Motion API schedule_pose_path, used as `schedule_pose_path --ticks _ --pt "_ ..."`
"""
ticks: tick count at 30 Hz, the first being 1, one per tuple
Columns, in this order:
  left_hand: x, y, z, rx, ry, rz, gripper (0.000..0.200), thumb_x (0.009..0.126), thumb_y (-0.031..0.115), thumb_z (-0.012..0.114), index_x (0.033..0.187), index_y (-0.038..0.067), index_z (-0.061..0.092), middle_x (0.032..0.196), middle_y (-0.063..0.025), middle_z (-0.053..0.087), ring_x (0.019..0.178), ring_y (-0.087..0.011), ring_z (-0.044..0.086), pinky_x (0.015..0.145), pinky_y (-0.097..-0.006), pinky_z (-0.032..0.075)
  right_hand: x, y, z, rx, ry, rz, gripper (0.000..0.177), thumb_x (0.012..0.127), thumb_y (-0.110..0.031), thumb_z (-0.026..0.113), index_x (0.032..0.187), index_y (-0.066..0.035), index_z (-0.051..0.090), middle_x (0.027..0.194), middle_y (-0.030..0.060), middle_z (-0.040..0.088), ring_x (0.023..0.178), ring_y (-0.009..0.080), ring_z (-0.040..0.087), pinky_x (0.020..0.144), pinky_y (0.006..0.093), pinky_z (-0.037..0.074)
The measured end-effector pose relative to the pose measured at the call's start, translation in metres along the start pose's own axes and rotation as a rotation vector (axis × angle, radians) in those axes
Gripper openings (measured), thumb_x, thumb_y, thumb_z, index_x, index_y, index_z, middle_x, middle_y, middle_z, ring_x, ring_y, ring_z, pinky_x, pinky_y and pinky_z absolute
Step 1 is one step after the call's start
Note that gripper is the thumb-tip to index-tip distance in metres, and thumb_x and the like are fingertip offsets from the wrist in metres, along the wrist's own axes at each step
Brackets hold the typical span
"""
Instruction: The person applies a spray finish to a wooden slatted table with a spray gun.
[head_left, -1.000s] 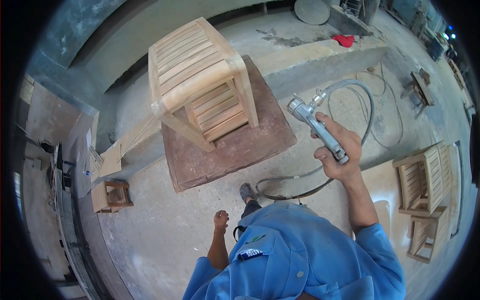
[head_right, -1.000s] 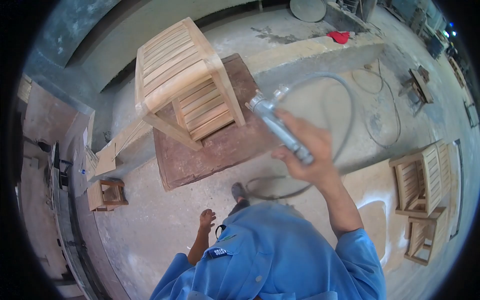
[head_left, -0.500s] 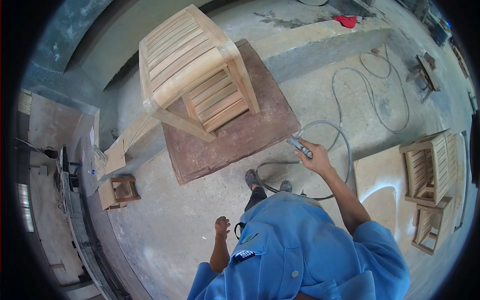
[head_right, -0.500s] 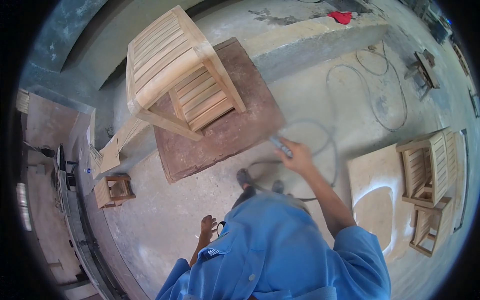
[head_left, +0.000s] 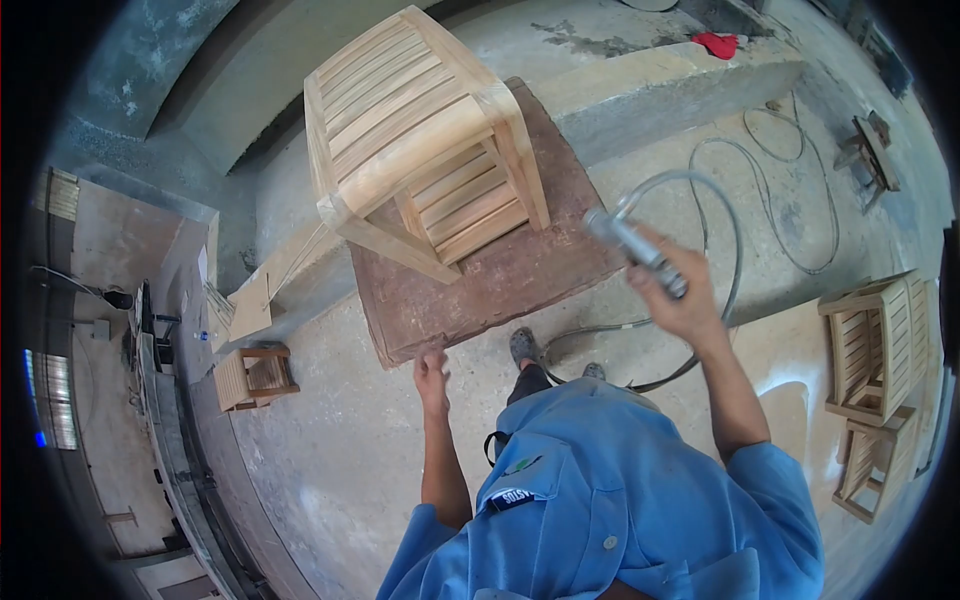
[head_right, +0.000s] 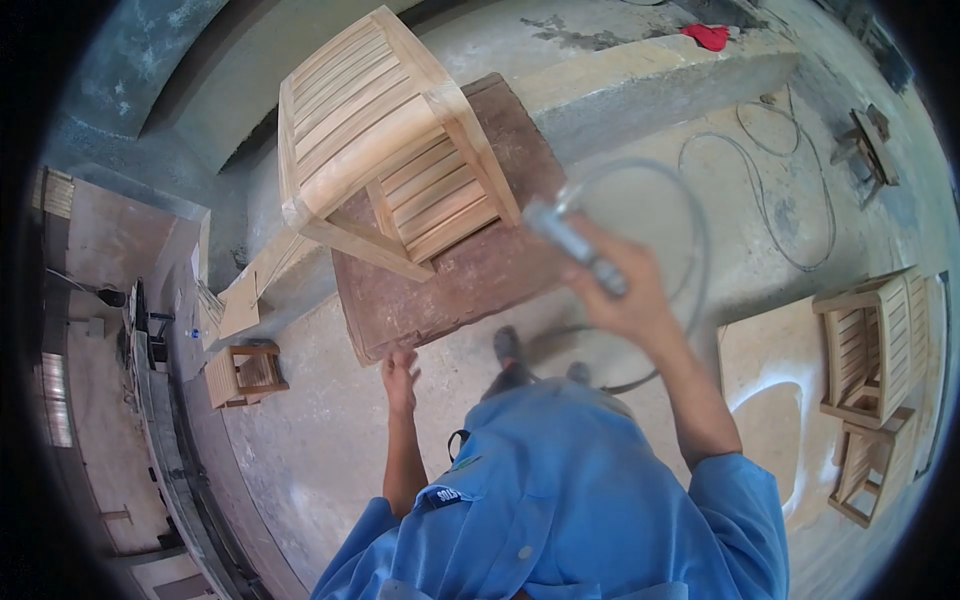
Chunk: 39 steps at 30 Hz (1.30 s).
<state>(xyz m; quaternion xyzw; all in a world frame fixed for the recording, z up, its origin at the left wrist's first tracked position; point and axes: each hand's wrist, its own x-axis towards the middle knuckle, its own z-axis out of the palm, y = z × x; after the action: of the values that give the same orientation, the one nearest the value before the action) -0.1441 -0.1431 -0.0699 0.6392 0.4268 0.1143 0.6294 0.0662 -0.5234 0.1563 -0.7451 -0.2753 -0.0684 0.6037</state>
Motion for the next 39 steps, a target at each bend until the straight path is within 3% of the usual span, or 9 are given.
schedule_pose_path --ticks 2,5,6,8,11,15,23,32,39 --pt "0.029 0.042 0.007 -0.019 0.018 0.127 0.062 0.097 0.045 0.053 0.144 0.009 0.036 0.131 -0.0117 0.057 0.120 -0.0254 0.055 0.094 -0.0457 0.045 -0.010 0.011 0.025 -0.050 -0.092 0.085 0.045 0.078 -0.015 0.075 0.119 -0.001 0.063 0.101 0.0214 0.069 0.092 0.0317 0.070 0.077 0.0349 0.054" --pt "0.050 0.120 0.020 -0.054 0.004 0.338 0.066 0.099 0.043 0.051 0.148 0.005 0.029 0.141 -0.0151 0.048 0.127 -0.0277 0.049 0.101 -0.0421 0.041 -0.013 0.016 0.059 -0.140 -0.117 0.188 0.042 0.078 -0.019 0.076 0.116 -0.003 0.065 0.098 0.0221 0.068 0.087 0.0351 0.070 0.073 0.0363 0.054" --pt "0.062 0.138 0.021 -0.048 -0.001 0.334 0.066 0.099 0.043 0.051 0.148 0.005 0.029 0.141 -0.0151 0.048 0.127 -0.0277 0.049 0.101 -0.0421 0.041 -0.012 0.024 0.069 -0.211 -0.089 0.112 0.050 0.079 -0.021 0.075 0.122 0.001 0.061 0.078 0.0199 0.066 0.069 0.0295 0.069 0.063 0.0331 0.051" --pt "0.085 0.165 0.022 0.015 -0.032 0.636 0.067 0.099 0.043 0.050 0.148 0.003 0.026 0.144 -0.0172 0.042 0.133 -0.0294 0.042 0.104 -0.0397 0.038 -0.006 0.031 0.088 -0.263 -0.015 0.095 0.049 0.079 -0.021 0.076 0.120 0.001 0.062 0.078 0.0194 0.067 0.069 0.0302 0.069 0.063 0.0341 0.052" --pt "0.090 0.207 0.035 0.026 -0.056 0.701 0.068 0.098 0.039 0.053 0.145 -0.004 0.028 0.145 -0.0207 0.037 0.130 -0.0291 0.042 0.108 -0.0367 0.032 0.006 0.029 0.114 -0.318 0.030 0.134 0.049 0.078 -0.023 0.077 0.119 0.000 0.063 0.079 0.0188 0.067 0.068 0.0320 0.069 0.061 0.0358 0.052" --pt "0.102 0.223 0.041 0.122 -0.150 0.712 0.066 0.096 0.040 0.057 0.137 -0.006 0.036 0.136 -0.0185 0.045 0.123 -0.0265 0.045 0.106 -0.0360 0.032 0.014 0.022 0.154 -0.151 -0.061 0.211 0.046 0.080 -0.032 0.074 0.116 -0.004 0.065 0.083 0.0187 0.070 0.076 0.0381 0.068 0.071 0.0415 0.055" --pt "0.132 0.220 0.018 0.247 -0.165 0.604 0.056 0.088 0.049 0.067 0.109 -0.001 0.053 0.104 -0.0089 0.055 0.097 -0.0177 0.051 0.090 -0.0337 0.040 0.030 0.046 0.208 -0.251 0.006 0.244 0.052 0.081 -0.043 0.072 0.117 -0.007 0.065 0.081 0.0181 0.069 0.070 0.0366 0.067 0.064 0.0433 0.053" --pt "0.137 0.219 0.025 0.127 -0.311 0.676 0.046 0.088 0.033 0.071 0.110 -0.003 0.052 0.103 -0.0110 0.057 0.095 -0.0177 0.054 0.086 -0.0333 0.044 0.048 0.042 0.205 -0.511 0.206 0.370 0.049 0.082 -0.039 0.073 0.116 -0.004 0.065 0.083 0.0202 0.069 0.071 0.0374 0.068 0.061 0.0408 0.053" --pt "0.137 0.221 0.027 0.108 -0.335 0.659 0.042 0.089 0.027 0.071 0.111 -0.004 0.053 0.105 -0.0132 0.059 0.094 -0.0195 0.056 0.087 -0.0340 0.045 0.067 0.039 0.253 -0.389 0.078 0.328 0.051 0.082 -0.044 0.070 0.118 -0.008 0.065 0.077 0.0188 0.068 0.066 0.0370 0.067 0.061 0.0436 0.053"
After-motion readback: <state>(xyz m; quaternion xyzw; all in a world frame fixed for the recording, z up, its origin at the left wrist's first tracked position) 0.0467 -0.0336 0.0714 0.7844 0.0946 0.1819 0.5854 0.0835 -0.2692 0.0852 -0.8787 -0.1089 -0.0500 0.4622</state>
